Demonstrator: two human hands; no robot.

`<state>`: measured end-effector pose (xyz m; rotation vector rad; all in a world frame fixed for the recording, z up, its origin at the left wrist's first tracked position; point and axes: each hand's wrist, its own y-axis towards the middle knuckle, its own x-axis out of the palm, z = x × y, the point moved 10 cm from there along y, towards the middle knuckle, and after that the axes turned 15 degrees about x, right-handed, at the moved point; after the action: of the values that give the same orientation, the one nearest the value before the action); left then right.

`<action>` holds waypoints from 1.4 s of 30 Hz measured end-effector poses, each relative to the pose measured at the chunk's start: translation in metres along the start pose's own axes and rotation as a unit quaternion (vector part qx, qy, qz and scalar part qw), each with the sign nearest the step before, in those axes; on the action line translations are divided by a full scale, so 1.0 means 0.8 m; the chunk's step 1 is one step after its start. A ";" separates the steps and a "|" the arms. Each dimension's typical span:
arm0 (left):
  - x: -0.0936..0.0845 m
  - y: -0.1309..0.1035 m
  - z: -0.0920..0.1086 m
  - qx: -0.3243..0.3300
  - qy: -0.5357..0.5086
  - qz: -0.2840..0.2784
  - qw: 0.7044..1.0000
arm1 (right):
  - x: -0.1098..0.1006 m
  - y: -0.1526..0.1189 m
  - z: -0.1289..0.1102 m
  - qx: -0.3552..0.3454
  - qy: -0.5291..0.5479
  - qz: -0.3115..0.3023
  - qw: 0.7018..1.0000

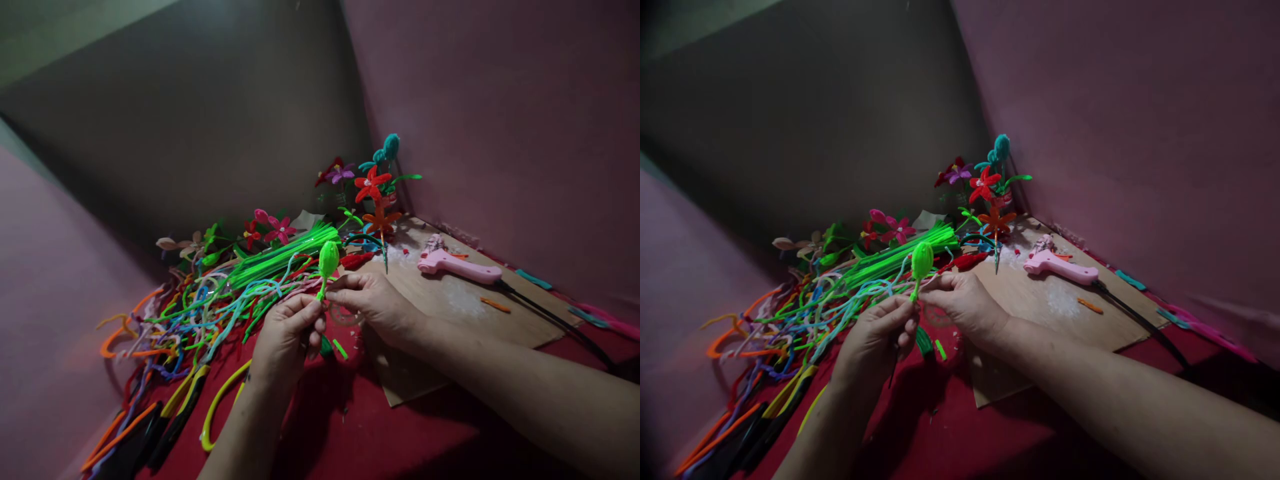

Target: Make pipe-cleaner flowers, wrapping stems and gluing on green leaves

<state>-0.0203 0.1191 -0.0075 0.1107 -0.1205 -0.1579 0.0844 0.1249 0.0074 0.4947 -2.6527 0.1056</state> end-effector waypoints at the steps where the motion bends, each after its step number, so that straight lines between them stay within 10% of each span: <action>1: 0.001 0.000 -0.002 -0.005 -0.008 -0.004 1.000 | -0.001 0.000 -0.002 -0.010 -0.004 0.002 1.000; 20: 0.030 -0.014 -0.029 -0.123 -0.181 -0.104 0.970 | 0.009 0.006 0.017 0.052 0.058 -0.065 0.995; 30: 0.012 -0.001 -0.003 0.027 0.151 -0.066 0.986 | -0.010 0.008 0.018 0.040 0.064 0.014 0.997; 42: 0.012 -0.003 0.017 0.130 0.196 -0.027 0.972 | -0.008 0.002 0.023 0.071 0.059 0.039 0.995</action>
<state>-0.0130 0.1142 0.0064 0.4038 0.2577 -0.1705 0.0818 0.1256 -0.0122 0.4166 -2.5603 0.3378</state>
